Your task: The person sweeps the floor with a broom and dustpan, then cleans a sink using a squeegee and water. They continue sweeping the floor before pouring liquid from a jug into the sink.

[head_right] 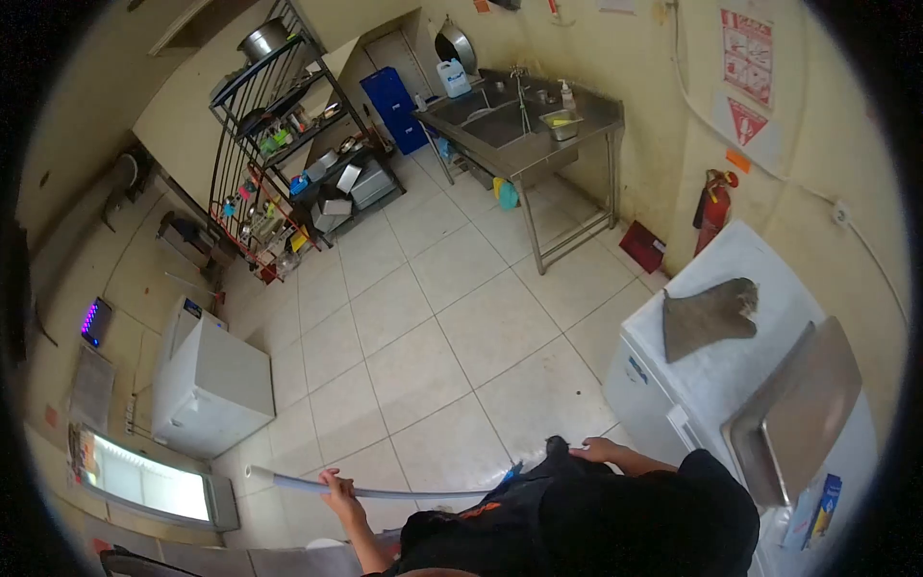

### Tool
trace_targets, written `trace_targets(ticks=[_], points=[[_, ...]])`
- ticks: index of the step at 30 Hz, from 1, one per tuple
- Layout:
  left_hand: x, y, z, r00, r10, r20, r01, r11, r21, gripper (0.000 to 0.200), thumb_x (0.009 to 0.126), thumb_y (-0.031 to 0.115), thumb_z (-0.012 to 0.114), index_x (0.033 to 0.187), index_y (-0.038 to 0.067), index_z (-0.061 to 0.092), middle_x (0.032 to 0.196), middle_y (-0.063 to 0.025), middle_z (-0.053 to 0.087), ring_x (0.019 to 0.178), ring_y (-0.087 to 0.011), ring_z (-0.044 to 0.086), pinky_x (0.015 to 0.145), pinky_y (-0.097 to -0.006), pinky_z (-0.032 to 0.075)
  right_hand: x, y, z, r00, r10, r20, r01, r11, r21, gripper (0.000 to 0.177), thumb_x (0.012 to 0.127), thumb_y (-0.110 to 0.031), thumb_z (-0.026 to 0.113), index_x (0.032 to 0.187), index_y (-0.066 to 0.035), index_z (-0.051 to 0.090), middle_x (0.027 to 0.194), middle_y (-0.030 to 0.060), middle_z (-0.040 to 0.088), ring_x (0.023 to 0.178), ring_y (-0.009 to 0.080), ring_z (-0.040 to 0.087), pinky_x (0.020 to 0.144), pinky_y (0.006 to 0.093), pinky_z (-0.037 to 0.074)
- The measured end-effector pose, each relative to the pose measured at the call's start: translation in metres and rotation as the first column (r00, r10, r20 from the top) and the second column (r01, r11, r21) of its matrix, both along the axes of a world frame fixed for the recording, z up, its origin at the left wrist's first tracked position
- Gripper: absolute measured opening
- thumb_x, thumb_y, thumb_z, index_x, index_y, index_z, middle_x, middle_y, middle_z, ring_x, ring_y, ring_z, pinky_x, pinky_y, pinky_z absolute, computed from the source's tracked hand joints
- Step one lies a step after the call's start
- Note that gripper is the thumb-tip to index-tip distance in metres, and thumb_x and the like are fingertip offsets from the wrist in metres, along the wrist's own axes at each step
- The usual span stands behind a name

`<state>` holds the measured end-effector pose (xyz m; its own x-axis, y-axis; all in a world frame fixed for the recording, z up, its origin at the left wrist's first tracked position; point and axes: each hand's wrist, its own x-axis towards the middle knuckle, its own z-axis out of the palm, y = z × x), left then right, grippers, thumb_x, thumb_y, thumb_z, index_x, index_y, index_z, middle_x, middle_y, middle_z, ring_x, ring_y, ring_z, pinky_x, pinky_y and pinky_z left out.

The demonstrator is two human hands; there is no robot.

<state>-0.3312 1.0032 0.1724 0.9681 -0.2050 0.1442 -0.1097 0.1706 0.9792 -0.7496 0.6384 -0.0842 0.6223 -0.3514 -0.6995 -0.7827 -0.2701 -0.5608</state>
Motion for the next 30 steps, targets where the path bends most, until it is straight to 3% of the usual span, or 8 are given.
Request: trace_targets(ticks=[2,4,12,16,19,21,24,30], points=[[0.033,-0.032,0.026,1.0,0.005,-0.002,-0.005,1.0,-0.023,0.03,0.099,0.035,0.061,0.098,0.005,0.057,0.062,0.0048,0.041,0.049,-0.0048,0.033,0.045,-0.0228,0.024,0.039,-0.023,-0.017,0.992,-0.1,-0.083,0.107,0.991,0.085,0.094,0.086,-0.078,0.044,0.136,0.001,0.053,0.139,0.0225,0.054,0.131,0.0356,0.05,0.108,0.0403,0.039],[0.058,-0.068,0.027,1.0,-0.008,0.012,0.008,0.999,0.053,0.033,0.098,0.036,0.062,0.099,0.004,0.057,0.062,0.0051,0.037,0.052,-0.0064,0.034,0.05,-0.0243,0.028,0.083,-0.043,-0.018,0.945,-0.322,-0.052,0.26,0.649,0.715,0.09,0.09,-0.077,0.039,0.136,-0.001,0.054,0.137,0.018,0.056,0.125,0.0313,0.054,0.104,0.039,0.041],[0.248,-0.225,-0.114,0.99,0.065,-0.125,0.009,0.854,0.52,0.031,0.095,0.024,0.066,0.113,-0.001,0.061,0.103,-0.01,0.067,0.093,-0.0157,0.06,0.084,-0.0288,0.046,0.316,-0.221,0.017,0.954,0.056,0.294,-0.142,0.949,0.28,0.062,0.084,-0.031,0.073,0.14,-0.017,0.051,0.108,0.0143,0.068,0.099,0.0208,0.065,0.088,0.0374,0.05],[0.373,-0.331,-0.181,0.995,-0.061,-0.078,0.094,0.834,0.543,0.03,0.087,0.004,0.067,0.115,-0.003,0.059,0.111,-0.0123,0.069,0.104,-0.0223,0.061,0.094,-0.0349,0.046,0.406,-0.335,0.024,0.98,0.179,0.082,-0.19,0.969,0.157,0.07,0.078,-0.042,0.073,0.139,-0.014,0.053,0.129,0.018,0.06,0.119,0.0314,0.058,0.1,0.0423,0.045],[0.444,-0.42,-0.193,0.944,-0.328,0.007,0.205,0.607,0.767,0.044,0.074,-0.009,0.058,0.118,-0.001,0.061,0.118,-0.0138,0.068,0.106,-0.0217,0.061,0.094,-0.0323,0.045,0.461,-0.409,-0.004,0.973,0.232,0.002,-0.231,0.969,0.084,0.071,0.079,-0.046,0.071,0.138,-0.011,0.054,0.134,0.0194,0.058,0.124,0.0351,0.055,0.105,0.0437,0.043],[0.479,-0.493,-0.166,0.8,-0.413,-0.435,0.596,0.631,0.496,0.055,0.064,-0.011,0.052,0.115,0.003,0.067,0.126,-0.0148,0.065,0.108,-0.0212,0.061,0.091,-0.0297,0.047,0.487,-0.456,0.009,0.983,0.182,0.032,-0.182,0.983,-0.002,0.069,0.084,-0.048,0.068,0.137,-0.006,0.054,0.133,0.0201,0.059,0.122,0.0355,0.056,0.102,0.044,0.045],[0.523,-0.577,-0.164,0.578,-0.726,-0.372,0.804,0.427,0.415,0.052,0.067,-0.009,0.05,0.113,0.005,0.07,0.132,-0.0122,0.063,0.111,-0.0214,0.061,0.089,-0.0306,0.048,0.549,-0.513,0.091,0.989,-0.083,0.118,0.085,0.996,-0.015,0.06,0.089,-0.047,0.063,0.131,-0.005,0.057,0.124,0.0218,0.062,0.118,0.036,0.058,0.101,0.0434,0.045],[0.56,-0.729,-0.19,0.119,-0.859,-0.498,0.922,-0.091,0.377,0.046,0.082,0.003,0.053,0.127,0.005,0.062,0.135,-0.0151,0.059,0.12,-0.0286,0.057,0.094,-0.036,0.049,0.654,-0.633,0.135,1.0,-0.012,-0.003,0.013,0.994,0.108,0.066,0.094,-0.054,0.057,0.137,-0.004,0.053,0.139,0.0232,0.052,0.131,0.0323,0.049,0.109,0.0413,0.038]])
